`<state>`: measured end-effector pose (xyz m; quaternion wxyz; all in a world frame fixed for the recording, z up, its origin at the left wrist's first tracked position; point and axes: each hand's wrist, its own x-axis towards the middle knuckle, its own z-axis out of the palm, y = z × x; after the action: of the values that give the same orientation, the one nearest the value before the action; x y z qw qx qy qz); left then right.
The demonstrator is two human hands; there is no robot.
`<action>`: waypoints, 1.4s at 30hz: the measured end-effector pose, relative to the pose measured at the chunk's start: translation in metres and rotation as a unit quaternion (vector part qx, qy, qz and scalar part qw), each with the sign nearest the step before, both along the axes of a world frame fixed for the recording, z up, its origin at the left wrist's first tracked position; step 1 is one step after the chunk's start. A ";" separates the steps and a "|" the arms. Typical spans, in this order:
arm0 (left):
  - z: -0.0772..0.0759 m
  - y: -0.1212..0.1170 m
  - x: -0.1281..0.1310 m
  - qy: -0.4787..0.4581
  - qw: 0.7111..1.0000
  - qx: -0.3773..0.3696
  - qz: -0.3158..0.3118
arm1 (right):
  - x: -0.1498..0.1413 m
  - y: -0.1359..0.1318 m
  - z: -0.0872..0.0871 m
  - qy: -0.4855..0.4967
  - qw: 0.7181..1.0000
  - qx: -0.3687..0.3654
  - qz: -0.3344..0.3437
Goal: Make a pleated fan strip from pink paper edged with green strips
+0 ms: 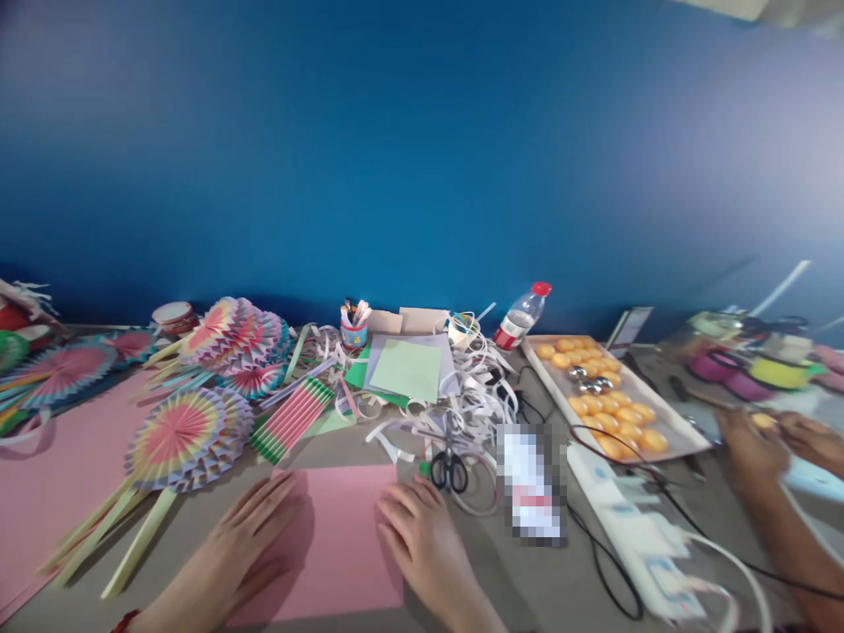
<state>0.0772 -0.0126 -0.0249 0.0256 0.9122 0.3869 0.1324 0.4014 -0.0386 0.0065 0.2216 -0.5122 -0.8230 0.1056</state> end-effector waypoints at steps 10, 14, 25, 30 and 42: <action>-0.005 0.002 0.002 0.015 0.999 0.046 -0.019 | 0.075 0.021 0.011 -0.025 0.984 0.107 -0.141; -0.009 0.003 -0.002 0.019 0.999 0.044 -0.011 | 0.101 0.006 0.011 -0.080 0.983 0.044 -0.161; -0.007 0.008 0.005 -0.003 0.999 0.026 -0.021 | 0.101 -0.011 0.003 -0.070 0.991 0.016 -0.115; -0.007 0.008 0.005 0.001 0.999 0.024 -0.023 | 0.096 -0.008 0.028 -0.061 0.992 0.015 -0.113; -0.005 0.017 -0.001 -0.030 0.998 0.014 -0.049 | 0.083 -0.002 0.056 0.088 0.942 0.144 -0.291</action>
<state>0.0761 0.0043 -0.0303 0.0311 0.9259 0.3392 0.1635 0.4849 -0.0407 0.0627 0.3855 -0.6804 -0.6220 -0.0388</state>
